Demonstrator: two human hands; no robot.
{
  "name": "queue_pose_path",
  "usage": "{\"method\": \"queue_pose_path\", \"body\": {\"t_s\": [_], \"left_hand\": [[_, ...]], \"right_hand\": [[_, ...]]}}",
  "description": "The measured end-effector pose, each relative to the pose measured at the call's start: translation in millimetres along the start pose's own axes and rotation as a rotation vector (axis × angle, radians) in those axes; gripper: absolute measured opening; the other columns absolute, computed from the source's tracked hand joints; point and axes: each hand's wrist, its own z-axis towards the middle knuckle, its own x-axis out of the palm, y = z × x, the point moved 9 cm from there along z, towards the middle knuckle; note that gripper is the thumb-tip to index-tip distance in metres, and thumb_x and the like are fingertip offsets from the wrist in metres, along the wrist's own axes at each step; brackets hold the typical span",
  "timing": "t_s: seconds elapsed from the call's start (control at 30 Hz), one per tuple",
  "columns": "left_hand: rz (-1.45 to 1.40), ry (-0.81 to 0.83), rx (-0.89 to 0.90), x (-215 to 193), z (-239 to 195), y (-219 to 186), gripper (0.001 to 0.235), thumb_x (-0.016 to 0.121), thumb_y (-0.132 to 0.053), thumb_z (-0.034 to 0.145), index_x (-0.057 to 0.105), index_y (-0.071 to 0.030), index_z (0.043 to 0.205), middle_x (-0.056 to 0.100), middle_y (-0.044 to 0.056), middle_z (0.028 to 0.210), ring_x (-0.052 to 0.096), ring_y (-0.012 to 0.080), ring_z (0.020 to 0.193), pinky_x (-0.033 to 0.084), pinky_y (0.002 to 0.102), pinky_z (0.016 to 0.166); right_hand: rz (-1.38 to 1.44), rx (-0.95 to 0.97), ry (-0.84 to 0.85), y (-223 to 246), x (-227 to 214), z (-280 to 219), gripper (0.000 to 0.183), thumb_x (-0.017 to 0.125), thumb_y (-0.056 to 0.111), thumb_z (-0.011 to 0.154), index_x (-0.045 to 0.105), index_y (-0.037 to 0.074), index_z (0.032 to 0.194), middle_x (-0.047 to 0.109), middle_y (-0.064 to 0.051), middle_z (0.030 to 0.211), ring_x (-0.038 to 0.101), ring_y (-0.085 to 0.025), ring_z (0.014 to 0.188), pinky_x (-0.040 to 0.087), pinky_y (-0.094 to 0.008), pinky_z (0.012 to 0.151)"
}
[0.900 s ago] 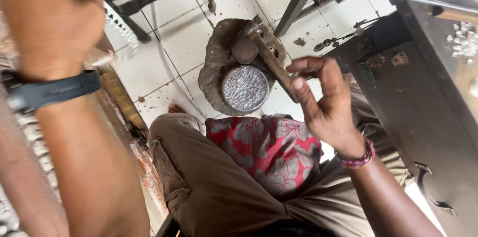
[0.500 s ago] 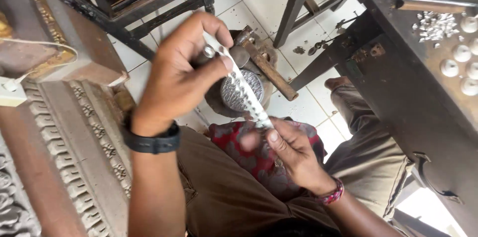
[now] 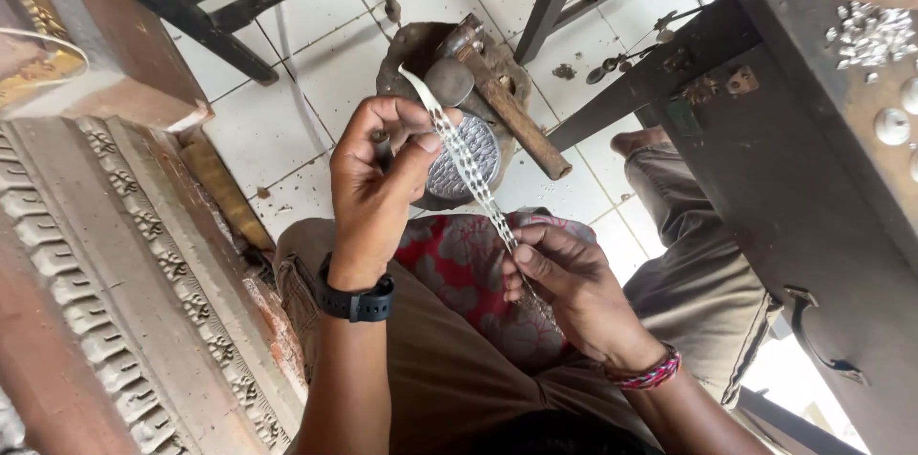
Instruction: The person hammers a silver chain on an anvil using a hammer. They repeatedly strike the chain to flatten or shape it, occasionally repositioning the chain with their hands.
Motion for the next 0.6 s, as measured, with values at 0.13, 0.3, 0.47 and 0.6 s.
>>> {"method": "queue_pose_path", "body": {"t_s": [0.13,0.3,0.47,0.6], "left_hand": [[0.051,-0.150,-0.119,-9,-11,23,0.018,0.061,-0.018,0.081,0.052,-0.007,0.093,0.067,0.009,0.083,0.042,-0.0034,0.051,0.028,0.010,0.041],[0.404,-0.210,-0.067,-18,-16,38,0.018,0.078,-0.016,0.067,0.066,-0.010,0.079,0.067,0.005,0.065,0.042,0.0003,0.044,0.033,0.011,0.039],[0.374,-0.237,-0.111,-24,-19,45,0.018,0.074,-0.016,0.071,0.066,-0.005,0.083,0.057,0.003,0.055,0.037,0.0005,0.045,0.030,0.013,0.039],[0.266,-0.193,-0.061,-20,-17,37,0.007,0.072,-0.007,0.073,0.066,-0.002,0.074,0.044,0.000,0.039,0.035,0.0007,0.041,0.030,0.014,0.039]], "right_hand": [[-0.348,-0.231,-0.058,21,15,11,0.017,0.058,0.004,0.080,0.060,-0.012,0.087,0.059,-0.018,0.064,0.061,-0.022,0.057,0.053,-0.031,0.052],[-0.666,-0.385,-0.064,38,26,27,0.010,0.064,0.005,0.078,0.063,-0.005,0.080,0.062,-0.014,0.063,0.057,-0.015,0.053,0.047,-0.023,0.049],[-0.741,-0.449,-0.079,45,38,30,0.006,0.065,0.003,0.077,0.065,-0.003,0.079,0.061,-0.012,0.060,0.053,-0.011,0.056,0.045,-0.024,0.050],[-0.707,-0.463,-0.037,55,59,26,0.007,0.065,0.002,0.075,0.065,-0.003,0.079,0.061,-0.011,0.058,0.053,-0.012,0.053,0.047,-0.024,0.050]]}}
